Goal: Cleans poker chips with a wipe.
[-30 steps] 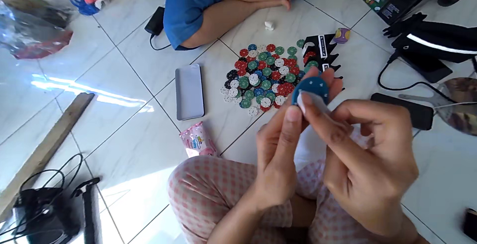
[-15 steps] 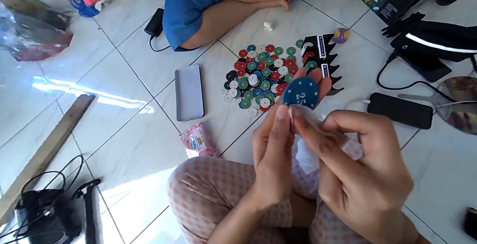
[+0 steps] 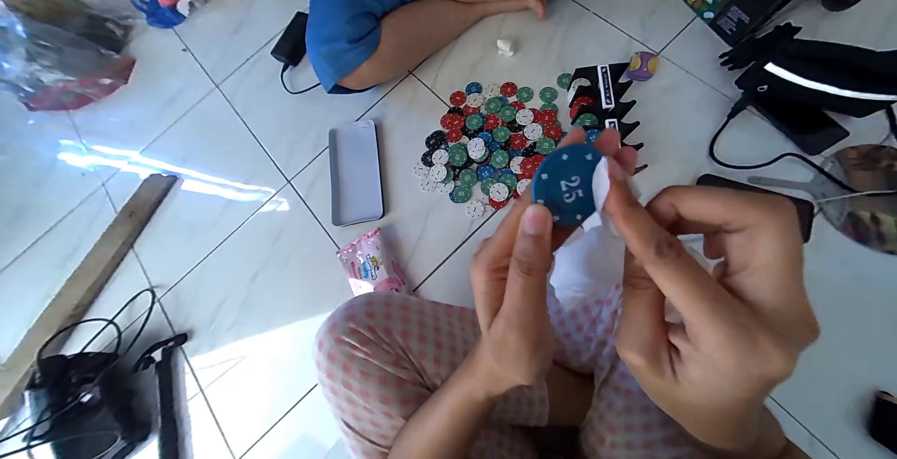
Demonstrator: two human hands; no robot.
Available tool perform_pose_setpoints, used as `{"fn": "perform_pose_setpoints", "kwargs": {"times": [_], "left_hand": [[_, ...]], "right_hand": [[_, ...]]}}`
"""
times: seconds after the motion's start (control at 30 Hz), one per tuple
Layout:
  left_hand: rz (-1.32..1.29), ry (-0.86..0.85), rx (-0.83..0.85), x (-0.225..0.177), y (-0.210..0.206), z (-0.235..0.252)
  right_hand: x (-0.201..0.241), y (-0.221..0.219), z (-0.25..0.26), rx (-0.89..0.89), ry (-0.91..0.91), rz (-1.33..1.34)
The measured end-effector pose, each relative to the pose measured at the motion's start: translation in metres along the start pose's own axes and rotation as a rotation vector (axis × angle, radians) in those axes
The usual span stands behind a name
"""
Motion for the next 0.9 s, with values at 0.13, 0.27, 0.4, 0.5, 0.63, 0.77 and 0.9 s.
{"fn": "perform_pose_setpoints", "kwargs": {"times": [0.13,0.27,0.4,0.5,0.63,0.77,0.9], "left_hand": [[-0.003,0.025,-0.037,0.000,0.002,0.001],[0.122,0.051,-0.104,0.005,0.006,-0.002],[0.148,0.028,0.019,0.007,0.001,0.000],[0.124,0.005,0.009,0.008,0.000,-0.001],[0.070,0.062,-0.149,0.011,0.009,-0.001],[0.074,0.048,-0.234,0.014,0.017,0.001],[0.088,0.032,-0.245,0.013,0.020,0.004]], "right_hand": [[0.006,-0.003,-0.004,0.053,0.020,0.011],[0.007,-0.010,-0.006,0.086,0.033,0.020],[-0.002,-0.010,0.002,0.054,0.021,-0.017],[-0.010,-0.006,0.007,0.016,0.008,-0.034],[-0.014,-0.007,0.010,0.021,-0.012,0.057],[-0.030,-0.015,0.017,0.130,-0.063,0.302],[-0.051,-0.018,0.023,0.186,-0.162,0.374]]}}
Point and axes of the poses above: each hand's wrist, its own z-axis towards the middle knuckle, its own y-axis out of the back of the hand, x = y × z, the point moved 5 cm from there along z, towards the middle knuckle, and after that the axes turned 4 degrees about -y, right-handed, at the moved point
